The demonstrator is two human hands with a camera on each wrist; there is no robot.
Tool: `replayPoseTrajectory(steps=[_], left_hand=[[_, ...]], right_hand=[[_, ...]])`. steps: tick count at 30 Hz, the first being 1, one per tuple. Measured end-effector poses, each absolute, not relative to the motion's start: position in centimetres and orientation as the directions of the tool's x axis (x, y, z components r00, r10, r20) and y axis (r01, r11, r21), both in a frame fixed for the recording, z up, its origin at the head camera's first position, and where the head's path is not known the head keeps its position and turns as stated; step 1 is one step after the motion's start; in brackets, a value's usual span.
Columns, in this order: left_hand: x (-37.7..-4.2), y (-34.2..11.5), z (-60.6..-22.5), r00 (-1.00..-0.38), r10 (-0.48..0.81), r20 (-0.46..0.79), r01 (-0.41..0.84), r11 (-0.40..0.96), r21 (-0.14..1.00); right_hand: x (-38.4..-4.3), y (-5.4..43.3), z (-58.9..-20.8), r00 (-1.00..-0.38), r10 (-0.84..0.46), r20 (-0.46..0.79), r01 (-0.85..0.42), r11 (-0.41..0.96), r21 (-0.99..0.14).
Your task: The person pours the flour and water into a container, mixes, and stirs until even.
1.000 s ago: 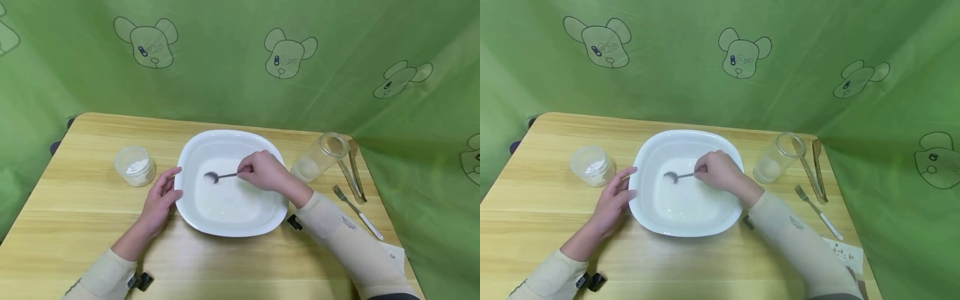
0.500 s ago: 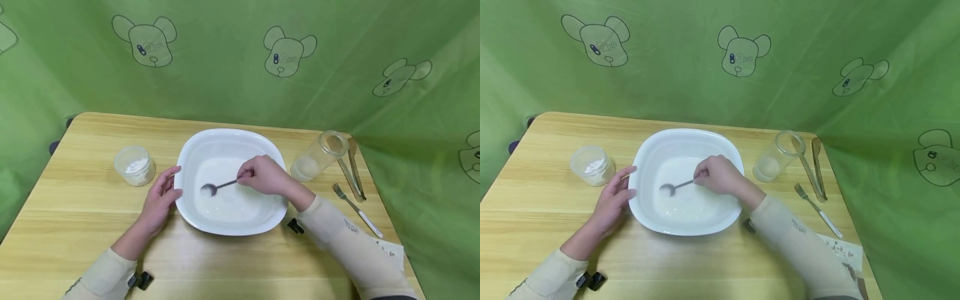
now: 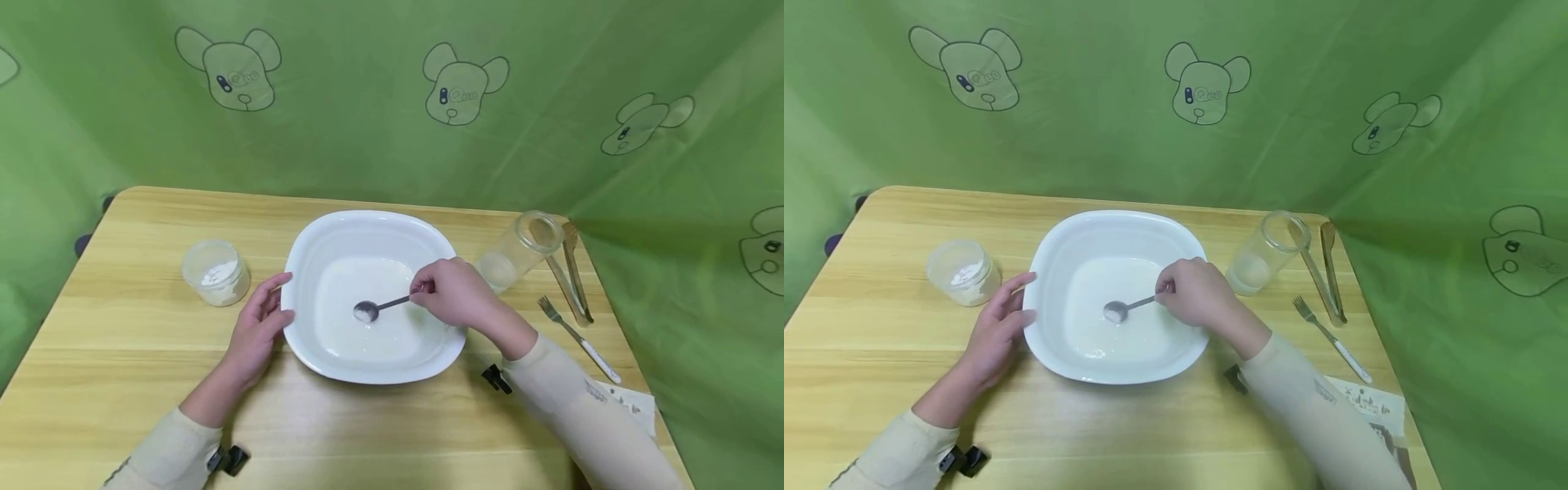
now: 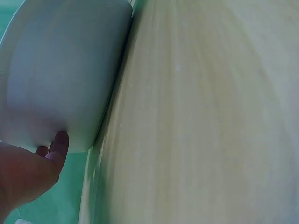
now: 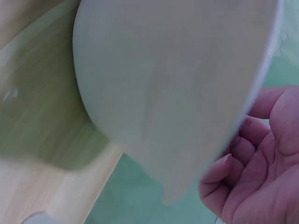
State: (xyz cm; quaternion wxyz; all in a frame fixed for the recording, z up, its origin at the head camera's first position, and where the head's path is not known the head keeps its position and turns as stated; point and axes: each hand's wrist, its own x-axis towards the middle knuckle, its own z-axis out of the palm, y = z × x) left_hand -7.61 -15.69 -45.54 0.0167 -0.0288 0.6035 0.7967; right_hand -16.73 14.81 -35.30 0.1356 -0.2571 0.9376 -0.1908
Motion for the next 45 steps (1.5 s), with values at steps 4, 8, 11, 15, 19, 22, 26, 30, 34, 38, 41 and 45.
replayPoseTrajectory(steps=[4, 8, 11, 15, 19, 22, 26, 30, 34, 38, 41, 45], left_hand=[[-7.4, -15.7, -45.6, -0.997, -0.011, -0.077, -0.071, -0.271, 0.960], [-7.3, -15.8, -45.5, -0.996, -0.024, -0.087, -0.077, -0.272, 0.959], [-7.3, -15.9, -45.5, -0.996, -0.028, -0.090, -0.079, -0.276, 0.958], [-7.2, -16.0, -45.4, -0.995, -0.031, -0.097, -0.085, -0.280, 0.956], [-7.2, -15.9, -45.4, -0.995, -0.029, -0.098, -0.086, -0.284, 0.955], [-7.2, -15.9, -45.4, -0.995, -0.027, -0.095, -0.083, -0.287, 0.954], [-7.2, -15.9, -45.6, -0.996, -0.024, -0.083, -0.073, -0.285, 0.956], [-7.3, -15.9, -45.7, -0.997, -0.012, -0.076, -0.069, -0.288, 0.955], [-7.4, -15.7, -45.6, -0.997, -0.006, -0.076, -0.071, -0.292, 0.954], [-7.5, -15.7, -45.5, -0.998, -0.007, -0.067, -0.063, -0.285, 0.957], [-7.5, -15.7, -45.5, -0.998, -0.004, -0.063, -0.060, -0.281, 0.958], [-7.5, -15.7, -45.5, -0.998, 0.001, -0.062, -0.060, -0.278, 0.959]], right_hand=[[-16.6, 15.9, -34.6, -0.846, -0.495, -0.197, -0.396, 0.832, -0.389], [-17.0, 16.5, -34.3, -0.889, -0.425, -0.169, -0.363, 0.881, -0.305], [-17.5, 16.3, -34.5, -0.919, -0.384, -0.094, -0.347, 0.897, -0.273], [-18.0, 15.7, -35.4, -0.898, -0.432, -0.079, -0.382, 0.858, -0.342], [-17.9, 15.2, -35.6, -0.857, -0.500, -0.126, -0.416, 0.814, -0.405], [-17.8, 15.3, -35.2, -0.877, -0.467, -0.111, -0.397, 0.836, -0.379], [-18.0, 15.4, -35.1, -0.908, -0.410, -0.081, -0.357, 0.862, -0.359], [-18.0, 15.6, -35.1, -0.905, -0.414, -0.097, -0.349, 0.854, -0.386], [-18.2, 16.7, -34.1, -0.902, -0.414, -0.122, -0.344, 0.861, -0.374], [-18.4, 17.5, -33.3, -0.897, -0.407, -0.174, -0.330, 0.877, -0.350], [-18.3, 17.5, -33.6, -0.896, -0.397, -0.199, -0.320, 0.888, -0.331], [-18.2, 17.3, -34.0, -0.889, -0.404, -0.215, -0.328, 0.890, -0.316]])
